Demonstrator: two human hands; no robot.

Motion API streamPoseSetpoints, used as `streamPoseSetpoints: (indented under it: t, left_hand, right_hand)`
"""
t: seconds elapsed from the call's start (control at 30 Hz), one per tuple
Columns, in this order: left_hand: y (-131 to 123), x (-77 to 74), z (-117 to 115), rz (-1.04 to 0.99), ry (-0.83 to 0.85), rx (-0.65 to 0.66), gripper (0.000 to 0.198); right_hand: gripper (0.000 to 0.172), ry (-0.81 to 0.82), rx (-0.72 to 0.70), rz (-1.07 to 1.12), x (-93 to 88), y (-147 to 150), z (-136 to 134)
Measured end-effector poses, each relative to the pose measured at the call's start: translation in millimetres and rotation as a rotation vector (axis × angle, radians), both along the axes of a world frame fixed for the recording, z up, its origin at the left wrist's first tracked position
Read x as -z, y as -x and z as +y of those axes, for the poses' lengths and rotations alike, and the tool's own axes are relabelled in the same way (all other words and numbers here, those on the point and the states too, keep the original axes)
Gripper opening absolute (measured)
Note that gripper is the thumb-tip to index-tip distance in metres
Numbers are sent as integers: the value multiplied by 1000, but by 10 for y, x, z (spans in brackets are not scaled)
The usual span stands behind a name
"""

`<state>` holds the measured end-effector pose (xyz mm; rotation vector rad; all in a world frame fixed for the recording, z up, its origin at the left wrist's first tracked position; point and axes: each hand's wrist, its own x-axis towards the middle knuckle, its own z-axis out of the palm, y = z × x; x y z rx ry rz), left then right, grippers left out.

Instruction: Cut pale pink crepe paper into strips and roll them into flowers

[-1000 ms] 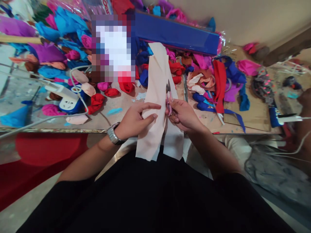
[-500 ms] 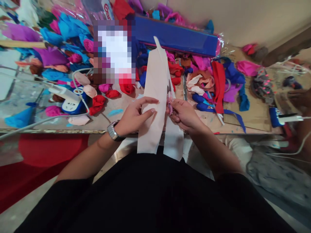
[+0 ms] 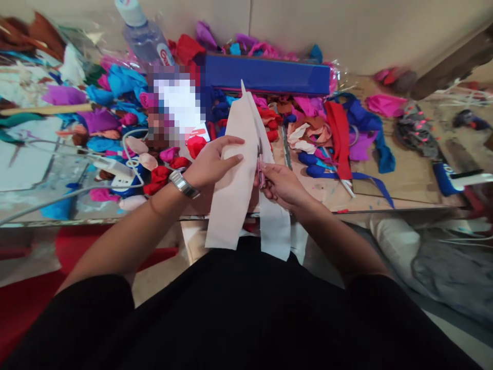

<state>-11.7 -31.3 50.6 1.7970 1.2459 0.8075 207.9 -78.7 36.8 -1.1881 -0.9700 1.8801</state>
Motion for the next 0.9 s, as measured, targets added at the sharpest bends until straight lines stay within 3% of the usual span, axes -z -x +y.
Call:
streamPoseSetpoints:
  t: [0.2,0.37,0.47,0.67,0.9]
  left_hand:
    - [12,70,255,-23,98,29,62]
    - [5,119,456,-57,109,-64,42]
    - [-11,169,532,-91,69,-122,42]
    - [-45,119,462,-21,-49,-102,47]
    - [-32,39,376,-5,-90,-110,50]
  right_hand:
    - [48,15,1,-13,22,14,-11]
    - [40,34,14,5,14,24,-5]
    - [32,60,14,14,-1,27,5]
    - [46,50,-29,28,12,33,62]
    - [33,0,-8,45,13,24,129]
